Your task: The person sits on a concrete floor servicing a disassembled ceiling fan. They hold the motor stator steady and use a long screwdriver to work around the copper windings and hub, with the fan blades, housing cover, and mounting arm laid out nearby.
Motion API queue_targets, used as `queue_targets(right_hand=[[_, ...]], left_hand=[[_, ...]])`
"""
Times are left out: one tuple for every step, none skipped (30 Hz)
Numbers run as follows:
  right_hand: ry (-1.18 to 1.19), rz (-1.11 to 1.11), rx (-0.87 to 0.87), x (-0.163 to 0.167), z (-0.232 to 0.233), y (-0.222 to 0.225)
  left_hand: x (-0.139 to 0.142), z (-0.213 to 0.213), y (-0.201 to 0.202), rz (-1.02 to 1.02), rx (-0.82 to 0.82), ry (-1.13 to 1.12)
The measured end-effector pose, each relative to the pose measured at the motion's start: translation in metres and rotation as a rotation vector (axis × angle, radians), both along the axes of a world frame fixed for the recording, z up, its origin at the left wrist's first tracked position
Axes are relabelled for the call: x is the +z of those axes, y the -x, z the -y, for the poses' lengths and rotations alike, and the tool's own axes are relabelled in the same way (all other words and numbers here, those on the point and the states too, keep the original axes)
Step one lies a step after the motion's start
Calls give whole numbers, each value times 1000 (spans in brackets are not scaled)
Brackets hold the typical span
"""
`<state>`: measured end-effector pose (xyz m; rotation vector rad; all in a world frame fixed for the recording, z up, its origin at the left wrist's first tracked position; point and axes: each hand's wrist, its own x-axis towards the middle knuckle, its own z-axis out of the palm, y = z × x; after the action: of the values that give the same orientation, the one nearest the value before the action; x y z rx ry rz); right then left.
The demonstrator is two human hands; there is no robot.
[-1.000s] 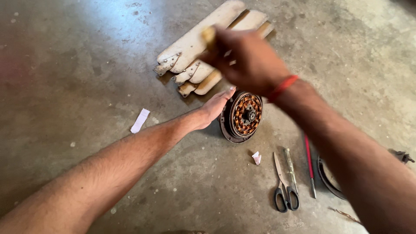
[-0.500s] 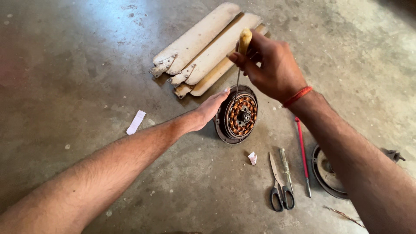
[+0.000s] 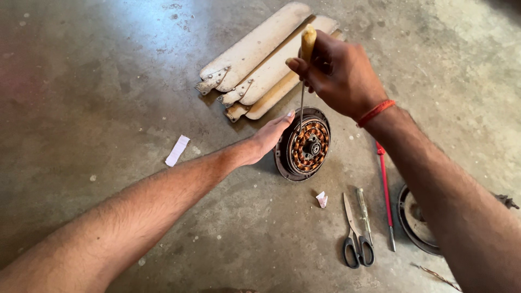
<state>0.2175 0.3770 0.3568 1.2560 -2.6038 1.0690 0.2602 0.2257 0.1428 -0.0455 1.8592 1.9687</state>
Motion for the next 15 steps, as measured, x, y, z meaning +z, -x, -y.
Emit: queue_targets(right_hand=[[5,0,1,0,0,-1],[10,0,3,-1,-1,-1],[17,0,2,-1,-1,-2],[16,1,9,-1,-1,-1],[15,2,15,-1,-1,-1],[15,1,19,-1,-1,1],[8,1,20,0,0,2],[1,2,22,0,2,4],[-6,3,23,0,4,6],[-10,10,27,1,6,8],[-13,18,31,1,8,10],[-16,25,35,0,10,11],[-11,27,45,-3,10,11],[-4,29,57,-4,12,11],[2,31,70,-6,13,12]], left_hand=[[-1,0,1,-8,2,-12],[-2,0,1,-16,5,-24],[-2,0,2,-23,5,-34],[-3,0,2,-6,10,-29],[-3,0,2,11,14,-25],[-3,0,2,27,16,-20],[-3,0,3,29,18,-8],[-3,0,2,33,20,3],[-3,0,2,37,22,14],[-4,-1,2,29,28,-4],[-4,-1,1,23,33,-21],[-4,-2,1,17,39,-39],[-5,-3,0,14,35,-41],[-4,-3,0,10,32,-43],[-5,-3,0,7,30,-45]])
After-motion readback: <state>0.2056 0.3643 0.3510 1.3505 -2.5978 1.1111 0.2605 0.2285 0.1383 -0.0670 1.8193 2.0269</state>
